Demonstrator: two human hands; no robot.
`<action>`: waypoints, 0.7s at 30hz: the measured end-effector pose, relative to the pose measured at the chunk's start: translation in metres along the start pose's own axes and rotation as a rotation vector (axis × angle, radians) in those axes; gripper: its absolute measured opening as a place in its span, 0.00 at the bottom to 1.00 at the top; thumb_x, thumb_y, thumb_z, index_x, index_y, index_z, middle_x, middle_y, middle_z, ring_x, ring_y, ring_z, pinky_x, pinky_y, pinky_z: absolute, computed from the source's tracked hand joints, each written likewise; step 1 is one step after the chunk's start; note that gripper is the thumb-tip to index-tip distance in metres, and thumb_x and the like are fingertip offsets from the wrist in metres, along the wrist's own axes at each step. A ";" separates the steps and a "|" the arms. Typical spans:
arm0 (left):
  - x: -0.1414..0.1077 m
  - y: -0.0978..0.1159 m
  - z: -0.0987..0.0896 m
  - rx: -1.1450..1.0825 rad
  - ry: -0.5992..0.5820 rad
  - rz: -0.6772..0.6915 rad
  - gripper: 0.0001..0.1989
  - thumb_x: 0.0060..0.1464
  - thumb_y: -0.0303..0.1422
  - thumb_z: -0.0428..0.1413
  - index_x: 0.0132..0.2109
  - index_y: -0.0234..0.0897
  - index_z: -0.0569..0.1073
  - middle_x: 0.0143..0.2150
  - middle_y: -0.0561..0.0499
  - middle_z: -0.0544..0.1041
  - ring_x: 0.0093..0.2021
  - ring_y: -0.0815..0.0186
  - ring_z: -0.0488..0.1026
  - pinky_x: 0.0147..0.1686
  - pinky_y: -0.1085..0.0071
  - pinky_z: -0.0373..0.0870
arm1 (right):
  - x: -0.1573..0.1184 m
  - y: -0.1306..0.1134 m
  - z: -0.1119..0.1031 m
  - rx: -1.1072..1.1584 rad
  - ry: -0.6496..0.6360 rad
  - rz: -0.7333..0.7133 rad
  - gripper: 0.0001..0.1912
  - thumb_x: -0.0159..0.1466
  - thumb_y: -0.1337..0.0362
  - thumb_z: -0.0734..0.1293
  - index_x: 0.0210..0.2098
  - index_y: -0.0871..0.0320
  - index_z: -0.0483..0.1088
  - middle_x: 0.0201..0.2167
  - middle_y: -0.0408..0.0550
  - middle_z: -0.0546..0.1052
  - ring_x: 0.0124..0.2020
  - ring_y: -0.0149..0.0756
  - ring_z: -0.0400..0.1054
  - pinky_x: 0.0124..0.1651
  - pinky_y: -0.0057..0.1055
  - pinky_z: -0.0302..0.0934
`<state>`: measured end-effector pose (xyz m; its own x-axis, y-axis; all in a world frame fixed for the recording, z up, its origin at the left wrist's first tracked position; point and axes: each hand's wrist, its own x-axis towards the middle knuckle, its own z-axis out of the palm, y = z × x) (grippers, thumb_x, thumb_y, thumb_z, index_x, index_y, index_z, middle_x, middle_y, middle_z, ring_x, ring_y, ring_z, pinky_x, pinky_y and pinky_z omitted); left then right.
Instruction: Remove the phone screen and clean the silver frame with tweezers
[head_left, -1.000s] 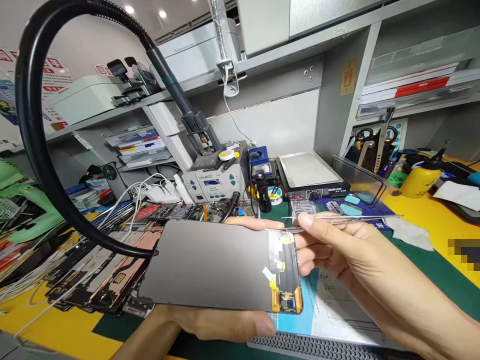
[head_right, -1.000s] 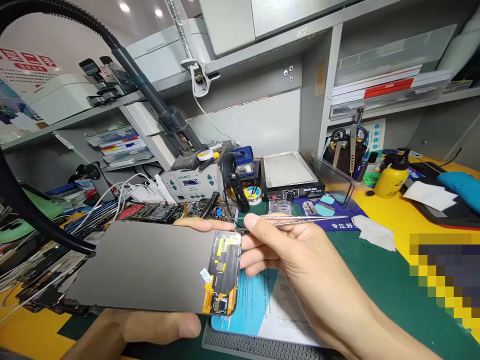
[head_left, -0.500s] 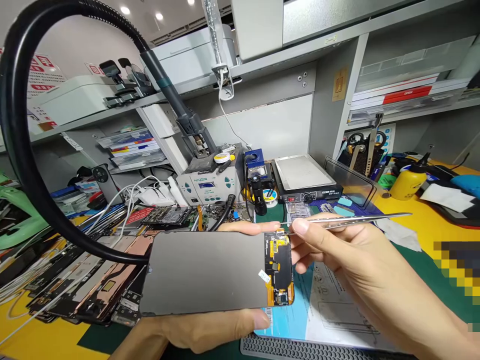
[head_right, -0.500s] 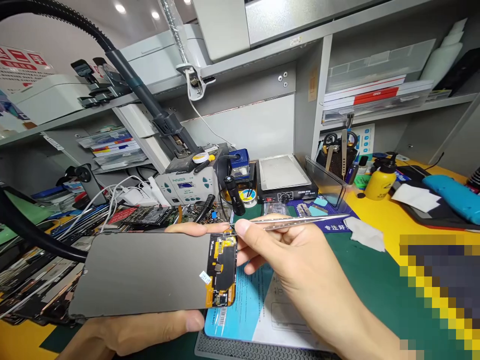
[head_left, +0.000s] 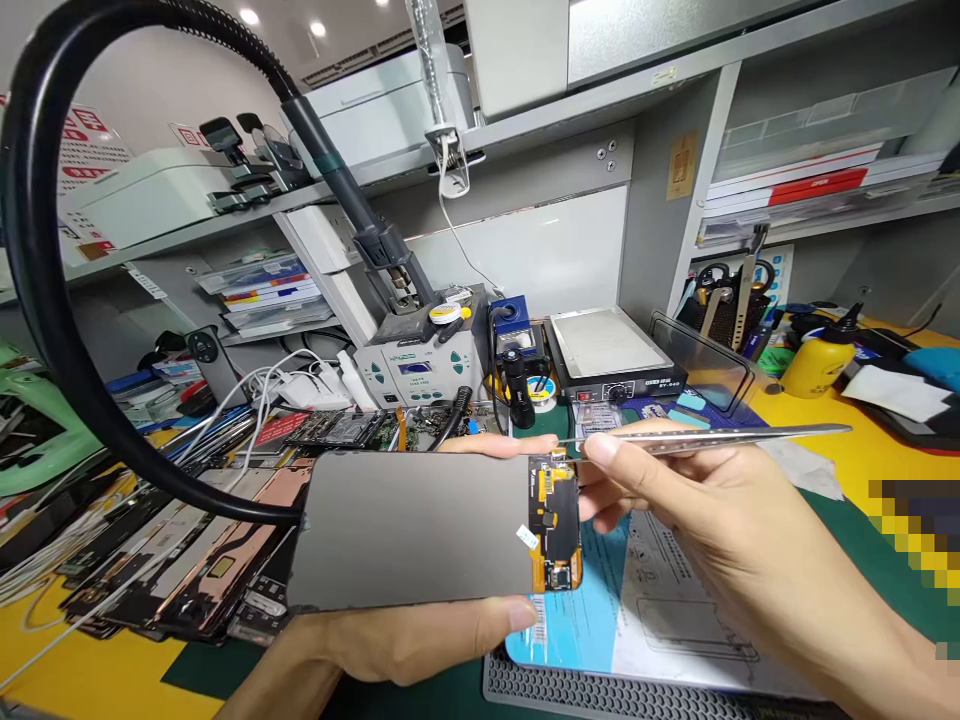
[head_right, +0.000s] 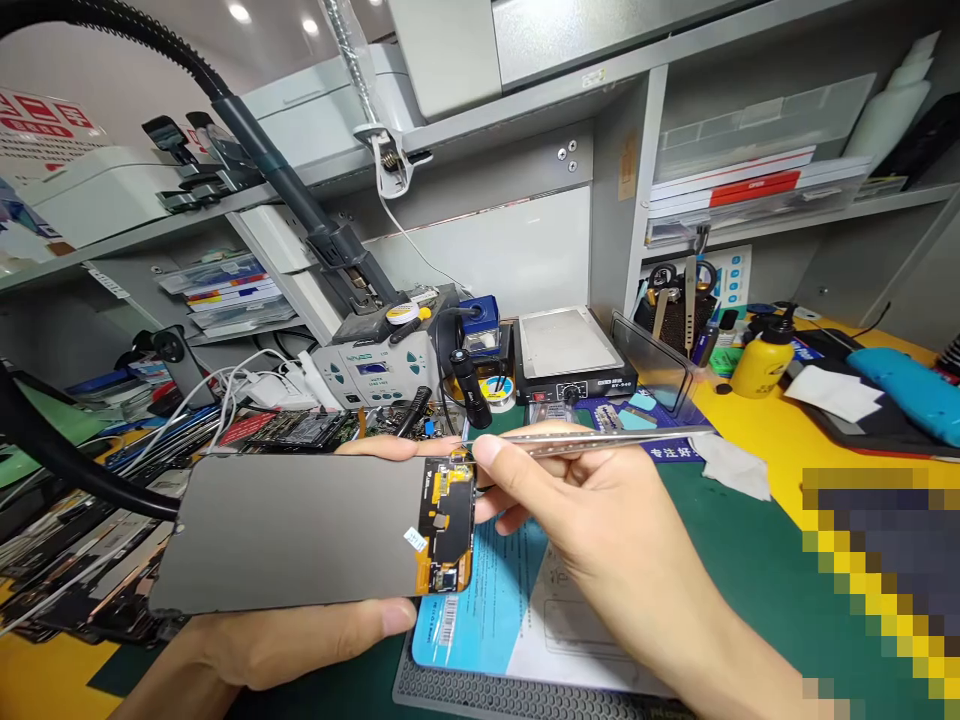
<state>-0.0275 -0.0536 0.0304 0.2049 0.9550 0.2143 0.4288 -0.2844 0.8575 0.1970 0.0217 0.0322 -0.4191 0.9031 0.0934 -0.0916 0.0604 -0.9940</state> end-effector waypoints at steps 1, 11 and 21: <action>0.000 0.000 0.001 -0.013 0.002 0.002 0.42 0.47 0.31 0.70 0.64 0.66 0.62 0.68 0.61 0.68 0.67 0.53 0.66 0.68 0.54 0.66 | 0.000 0.000 0.000 -0.016 0.013 -0.007 0.17 0.63 0.48 0.73 0.29 0.55 0.81 0.27 0.46 0.82 0.30 0.37 0.76 0.34 0.29 0.71; 0.007 0.007 0.012 -0.063 0.341 -0.044 0.38 0.48 0.39 0.69 0.64 0.55 0.65 0.60 0.54 0.77 0.65 0.51 0.69 0.64 0.55 0.71 | -0.013 0.000 0.003 -0.189 0.136 -0.202 0.15 0.63 0.48 0.71 0.27 0.50 0.82 0.30 0.45 0.84 0.34 0.44 0.79 0.37 0.32 0.75; 0.007 -0.002 0.011 0.040 0.358 0.004 0.33 0.52 0.45 0.67 0.63 0.50 0.67 0.58 0.51 0.78 0.66 0.49 0.68 0.70 0.45 0.60 | -0.019 -0.004 0.015 -0.299 0.092 -0.229 0.14 0.63 0.52 0.70 0.25 0.49 0.81 0.36 0.46 0.83 0.34 0.43 0.76 0.38 0.33 0.72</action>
<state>-0.0167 -0.0474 0.0252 -0.1120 0.9207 0.3739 0.4637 -0.2844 0.8391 0.1918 -0.0024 0.0352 -0.3344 0.8854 0.3230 0.0995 0.3739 -0.9221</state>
